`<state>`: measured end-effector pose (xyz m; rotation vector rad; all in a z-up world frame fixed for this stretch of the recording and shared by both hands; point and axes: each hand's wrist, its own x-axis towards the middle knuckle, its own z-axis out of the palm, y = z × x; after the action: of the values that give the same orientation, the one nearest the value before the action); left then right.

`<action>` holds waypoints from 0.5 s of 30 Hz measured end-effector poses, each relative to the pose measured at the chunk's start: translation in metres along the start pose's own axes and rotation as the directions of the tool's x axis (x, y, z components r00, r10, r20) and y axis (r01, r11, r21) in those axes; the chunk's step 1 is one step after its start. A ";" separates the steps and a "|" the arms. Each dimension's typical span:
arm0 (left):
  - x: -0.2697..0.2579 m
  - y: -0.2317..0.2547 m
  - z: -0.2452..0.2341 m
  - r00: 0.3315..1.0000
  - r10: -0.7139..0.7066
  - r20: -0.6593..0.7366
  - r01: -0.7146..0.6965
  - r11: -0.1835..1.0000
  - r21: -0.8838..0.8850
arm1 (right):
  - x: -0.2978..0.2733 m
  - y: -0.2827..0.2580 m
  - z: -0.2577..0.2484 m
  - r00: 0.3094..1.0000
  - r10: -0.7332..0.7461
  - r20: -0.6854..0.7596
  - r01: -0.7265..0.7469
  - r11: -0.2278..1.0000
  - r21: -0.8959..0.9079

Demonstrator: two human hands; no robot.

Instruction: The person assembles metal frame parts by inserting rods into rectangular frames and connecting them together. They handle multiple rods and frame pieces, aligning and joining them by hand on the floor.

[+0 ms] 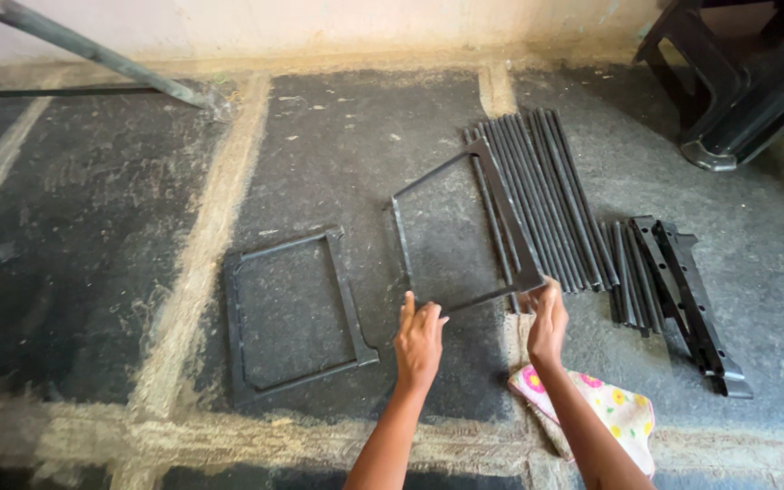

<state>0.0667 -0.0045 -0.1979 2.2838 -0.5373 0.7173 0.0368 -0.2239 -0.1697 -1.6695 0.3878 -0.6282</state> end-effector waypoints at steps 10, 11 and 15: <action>0.045 0.077 -0.085 0.988 -0.152 0.013 0.150 0.954 -0.260 | 0.008 -0.173 0.077 0.854 -0.257 0.453 0.075 0.921 0.381; 0.050 0.085 -0.103 0.988 -0.110 -0.110 0.070 0.947 -0.314 | 0.008 -0.196 0.077 0.806 -0.290 0.516 0.147 0.942 0.301; 0.093 0.102 -0.182 0.857 -0.071 -0.510 -0.083 0.958 -0.273 | 0.005 -0.284 0.066 0.730 -0.273 0.626 0.372 0.928 -0.029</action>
<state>0.0194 0.0368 0.0216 1.7208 -0.3593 1.1301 0.0553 -0.1188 0.1016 -2.0024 -0.3525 -0.2681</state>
